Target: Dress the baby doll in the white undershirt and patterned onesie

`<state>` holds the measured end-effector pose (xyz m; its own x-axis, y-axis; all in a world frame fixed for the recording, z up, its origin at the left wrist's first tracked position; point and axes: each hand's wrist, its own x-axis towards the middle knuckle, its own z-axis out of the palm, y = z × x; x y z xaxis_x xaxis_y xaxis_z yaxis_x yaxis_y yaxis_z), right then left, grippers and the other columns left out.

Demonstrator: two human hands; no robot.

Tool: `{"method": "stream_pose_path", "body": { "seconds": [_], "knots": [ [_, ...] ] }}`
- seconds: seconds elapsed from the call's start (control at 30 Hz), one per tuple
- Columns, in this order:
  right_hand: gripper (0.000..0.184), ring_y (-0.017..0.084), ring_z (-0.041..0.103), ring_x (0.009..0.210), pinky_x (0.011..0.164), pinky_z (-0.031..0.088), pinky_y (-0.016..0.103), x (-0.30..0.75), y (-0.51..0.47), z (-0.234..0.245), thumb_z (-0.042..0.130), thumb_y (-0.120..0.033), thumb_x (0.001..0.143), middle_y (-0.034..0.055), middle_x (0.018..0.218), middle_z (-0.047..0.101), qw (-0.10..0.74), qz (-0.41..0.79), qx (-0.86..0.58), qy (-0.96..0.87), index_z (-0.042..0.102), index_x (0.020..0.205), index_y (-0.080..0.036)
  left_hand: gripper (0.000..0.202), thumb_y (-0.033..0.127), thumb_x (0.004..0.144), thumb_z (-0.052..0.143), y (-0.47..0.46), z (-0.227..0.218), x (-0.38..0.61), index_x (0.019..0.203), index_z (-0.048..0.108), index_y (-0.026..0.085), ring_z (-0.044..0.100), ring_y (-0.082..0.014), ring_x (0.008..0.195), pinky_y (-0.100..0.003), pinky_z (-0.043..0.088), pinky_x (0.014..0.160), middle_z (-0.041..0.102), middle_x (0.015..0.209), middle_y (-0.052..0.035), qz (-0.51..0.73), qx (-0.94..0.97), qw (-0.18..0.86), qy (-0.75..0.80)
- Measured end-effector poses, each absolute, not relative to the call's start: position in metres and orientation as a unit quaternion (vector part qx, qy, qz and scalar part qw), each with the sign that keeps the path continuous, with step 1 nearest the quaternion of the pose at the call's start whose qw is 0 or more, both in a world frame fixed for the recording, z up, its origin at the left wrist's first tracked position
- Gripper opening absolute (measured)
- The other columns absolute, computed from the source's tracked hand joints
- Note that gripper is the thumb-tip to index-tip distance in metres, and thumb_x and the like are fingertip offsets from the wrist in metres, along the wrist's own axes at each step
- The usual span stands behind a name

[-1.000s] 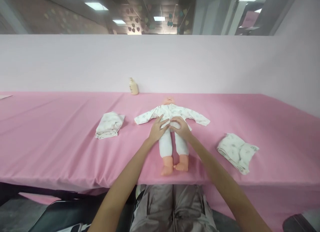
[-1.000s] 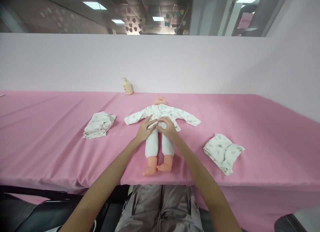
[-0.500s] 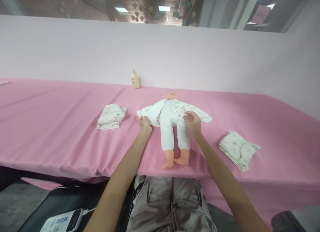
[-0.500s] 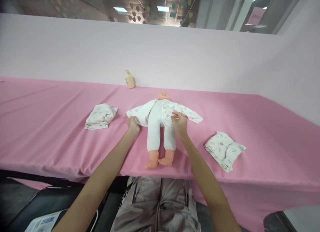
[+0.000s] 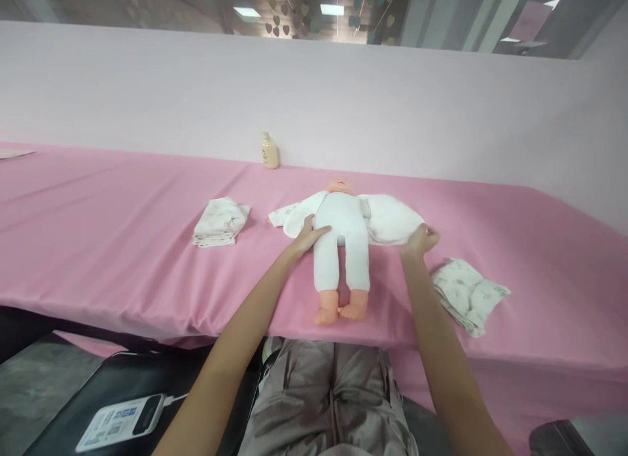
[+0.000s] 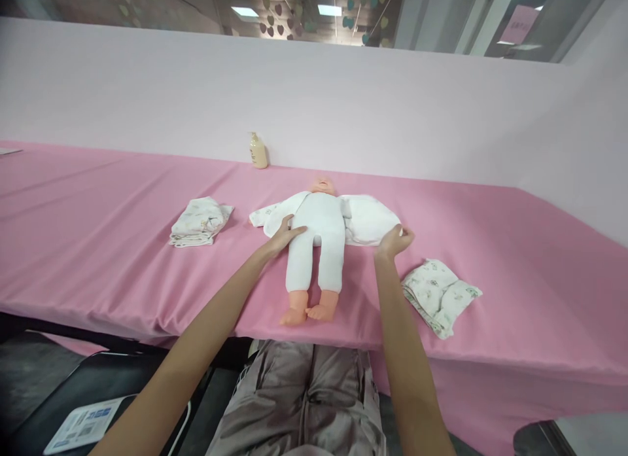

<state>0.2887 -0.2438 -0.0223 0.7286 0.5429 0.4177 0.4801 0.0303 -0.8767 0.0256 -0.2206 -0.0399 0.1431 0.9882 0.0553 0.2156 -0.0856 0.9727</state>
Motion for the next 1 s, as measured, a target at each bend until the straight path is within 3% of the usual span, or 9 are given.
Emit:
{"method": "stream_pose_path", "body": {
  "seconds": [0.1, 0.17, 0.27, 0.33, 0.4, 0.6, 0.77, 0.87, 1.0],
  "knots": [
    [0.038, 0.022, 0.048, 0.115, 0.097, 0.04, 0.039, 0.294, -0.253, -0.015, 0.031, -0.014, 0.077, 0.016, 0.118, 0.049, 0.644, -0.071, -0.706, -0.286, 0.044, 0.112, -0.014, 0.115, 0.041, 0.062, 0.078, -0.218, -0.04, 0.027, 0.147, 0.002, 0.026, 0.04, -0.026, 0.131, -0.035, 0.048, 0.095, 0.024, 0.151, -0.0145, 0.425, 0.567, 0.537, 0.457],
    [0.032, 0.021, 0.055, 0.106, 0.091, 0.044, 0.036, 0.28, -0.259, -0.013, 0.037, -0.02, 0.078, 0.0123, 0.11, 0.056, 0.624, -0.043, -0.693, -0.359, 0.048, 0.108, -0.016, 0.119, 0.038, 0.063, 0.078, -0.219, -0.04, 0.031, 0.147, -0.005, 0.027, 0.037, -0.0245, 0.133, -0.034, 0.047, 0.097, 0.02, 0.153, -0.0141, 0.455, 0.552, 0.54, 0.443],
    [0.05, 0.023, 0.062, 0.091, 0.082, 0.049, 0.039, 0.25, -0.262, -0.019, 0.051, -0.038, 0.078, 0.0086, 0.1, 0.062, 0.507, 0.156, -0.674, -0.514, 0.043, 0.123, -0.017, 0.105, 0.038, 0.07, 0.071, -0.222, -0.041, 0.036, 0.148, 0.001, 0.027, 0.041, -0.0227, 0.131, -0.034, 0.048, 0.097, 0.024, 0.152, -0.0128, 0.492, 0.536, 0.522, 0.444],
    [0.076, 0.026, 0.06, 0.099, 0.085, 0.048, 0.041, 0.234, -0.26, -0.029, 0.064, -0.042, 0.07, 0.013, 0.114, 0.059, 0.442, 0.246, -0.659, -0.557, 0.033, 0.134, -0.015, 0.093, 0.038, 0.075, 0.066, -0.223, -0.042, 0.037, 0.147, 0.008, 0.026, 0.042, -0.0222, 0.131, -0.033, 0.047, 0.098, 0.026, 0.152, -0.011, 0.503, 0.534, 0.506, 0.453],
    [0.086, 0.026, 0.054, 0.113, 0.091, 0.046, 0.039, 0.226, -0.256, -0.039, 0.068, -0.039, 0.067, 0.0174, 0.13, 0.05, 0.437, 0.281, -0.636, -0.571, 0.027, 0.138, -0.014, 0.085, 0.037, 0.078, 0.062, -0.224, -0.045, 0.039, 0.146, 0.012, 0.025, 0.043, -0.0215, 0.13, -0.032, 0.047, 0.099, 0.029, 0.151, -0.0095, 0.498, 0.541, 0.507, 0.45],
    [0.063, 0.024, 0.055, 0.11, 0.093, 0.045, 0.04, 0.24, -0.25, -0.037, 0.063, -0.034, 0.07, 0.0141, 0.126, 0.055, 0.462, 0.219, -0.642, -0.57, 0.043, 0.128, -0.015, 0.093, 0.041, 0.074, 0.067, -0.22, -0.058, 0.046, 0.146, 0.012, 0.024, 0.035, -0.0208, 0.135, -0.032, 0.04, 0.106, 0.025, 0.153, -0.0085, 0.47, 0.615, 0.473, 0.422],
    [0.05, 0.027, 0.05, 0.117, 0.102, 0.036, 0.043, 0.287, -0.322, -0.011, 0.054, -0.032, 0.077, 0.0143, 0.125, 0.055, 0.421, -0.003, -0.717, -0.555, 0.051, 0.123, -0.015, 0.083, 0.054, 0.078, 0.059, -0.222, -0.056, 0.039, 0.144, 0.023, 0.019, 0.041, -0.0273, 0.13, -0.04, 0.035, 0.107, 0.038, 0.145, -0.0132, 0.439, 0.684, 0.355, 0.462],
    [0.054, 0.034, 0.047, 0.119, 0.099, 0.036, 0.049, 0.317, -0.387, -0.017, 0.055, -0.038, 0.077, 0.0185, 0.125, 0.053, 0.295, -0.06, -0.833, -0.464, 0.052, 0.124, -0.013, 0.075, 0.059, 0.085, 0.042, -0.227, -0.048, 0.036, 0.145, 0.024, 0.017, 0.048, -0.0321, 0.124, -0.045, 0.037, 0.102, 0.044, 0.14, -0.017, 0.388, 0.732, 0.261, 0.494],
    [0.057, 0.036, 0.053, 0.11, 0.087, 0.043, 0.045, 0.338, -0.436, -0.039, 0.053, -0.042, 0.081, 0.0204, 0.125, 0.053, 0.161, 0.0, -0.875, -0.456, 0.049, 0.129, -0.011, 0.07, 0.059, 0.089, 0.028, -0.231, -0.04, 0.035, 0.144, 0.028, 0.015, 0.064, -0.0355, 0.094, -0.046, 0.044, 0.081, 0.069, 0.097, -0.0167, 0.309, 0.76, 0.146, 0.552]
  ]
}}
